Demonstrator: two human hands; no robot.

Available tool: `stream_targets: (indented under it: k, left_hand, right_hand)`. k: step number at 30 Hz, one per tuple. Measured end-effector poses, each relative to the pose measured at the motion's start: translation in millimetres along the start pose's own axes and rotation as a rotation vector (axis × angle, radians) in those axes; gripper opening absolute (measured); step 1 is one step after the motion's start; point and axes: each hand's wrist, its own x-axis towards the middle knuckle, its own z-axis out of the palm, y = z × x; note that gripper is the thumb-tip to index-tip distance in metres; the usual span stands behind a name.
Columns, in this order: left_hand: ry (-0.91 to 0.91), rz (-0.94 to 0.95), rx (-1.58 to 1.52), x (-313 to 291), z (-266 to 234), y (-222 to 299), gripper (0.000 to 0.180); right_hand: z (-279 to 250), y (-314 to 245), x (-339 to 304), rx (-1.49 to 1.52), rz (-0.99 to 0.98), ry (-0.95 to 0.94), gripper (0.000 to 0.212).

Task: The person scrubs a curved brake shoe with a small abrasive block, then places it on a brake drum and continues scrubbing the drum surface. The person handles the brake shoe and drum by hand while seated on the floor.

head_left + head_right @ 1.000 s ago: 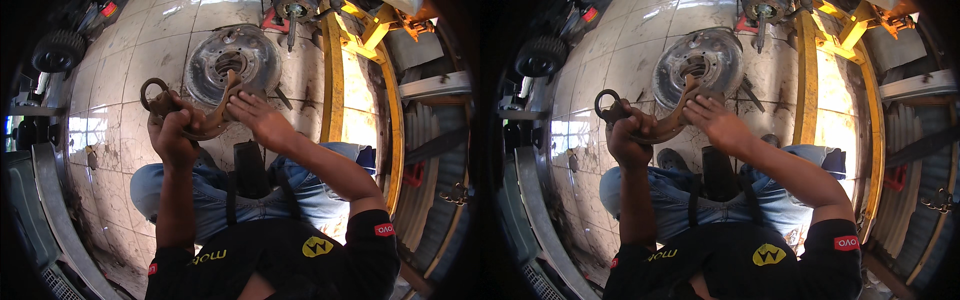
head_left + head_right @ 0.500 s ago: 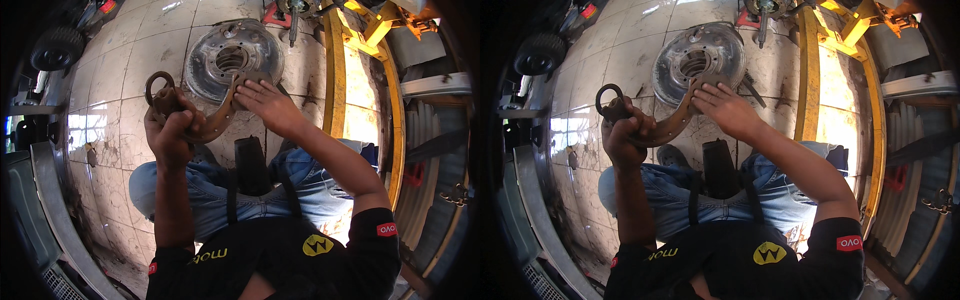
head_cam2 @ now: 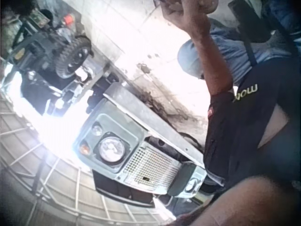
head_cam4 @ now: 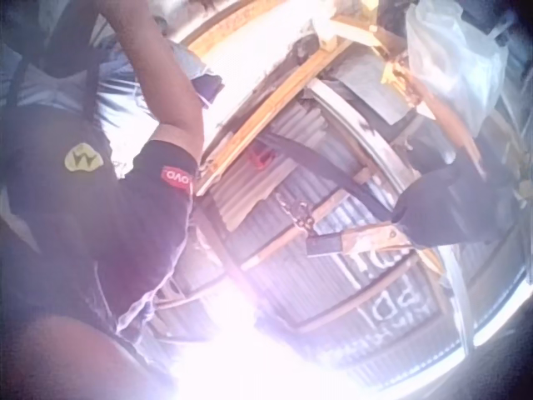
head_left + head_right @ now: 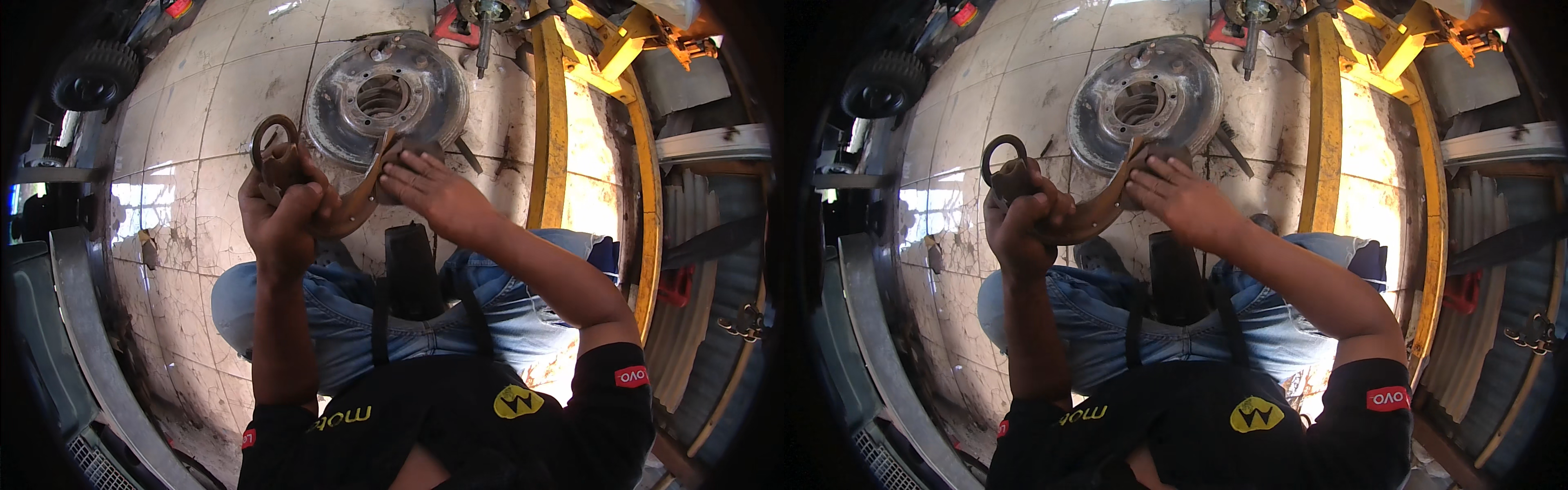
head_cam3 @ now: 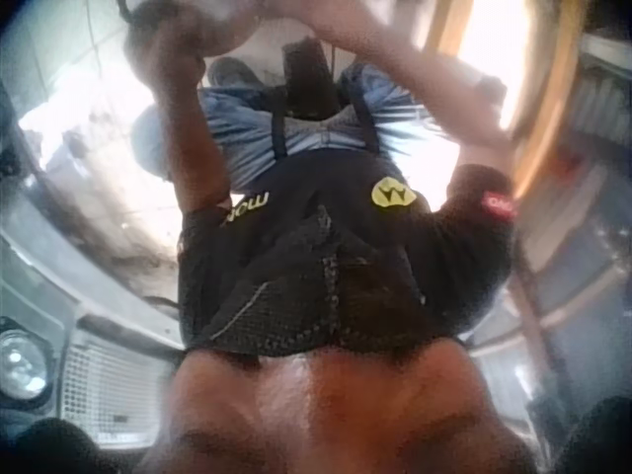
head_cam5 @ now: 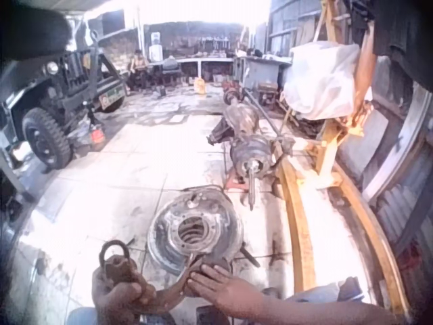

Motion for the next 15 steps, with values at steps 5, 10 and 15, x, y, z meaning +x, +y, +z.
stream_targets:
  k: [5, 10, 15]
  left_hand:
    - [0.011, -0.002, 0.005, 0.3, 0.5, -0.1, 0.028]
    - [0.035, 0.011, -0.016, -0.3, 1.5, -1.9, 0.028]
    - [0.004, 0.027, -0.060, 1.3, 2.0, -5.1, 0.022]
  right_hand:
    - [-3.9, -10.2, 6.6, -0.057, 0.111, 0.000, 0.058]
    - [-6.6, -0.2, 10.9, 0.014, 0.123, 0.002, 0.064]
    - [0.8, -28.9, -0.2, 0.141, 0.091, -0.031, 0.061]
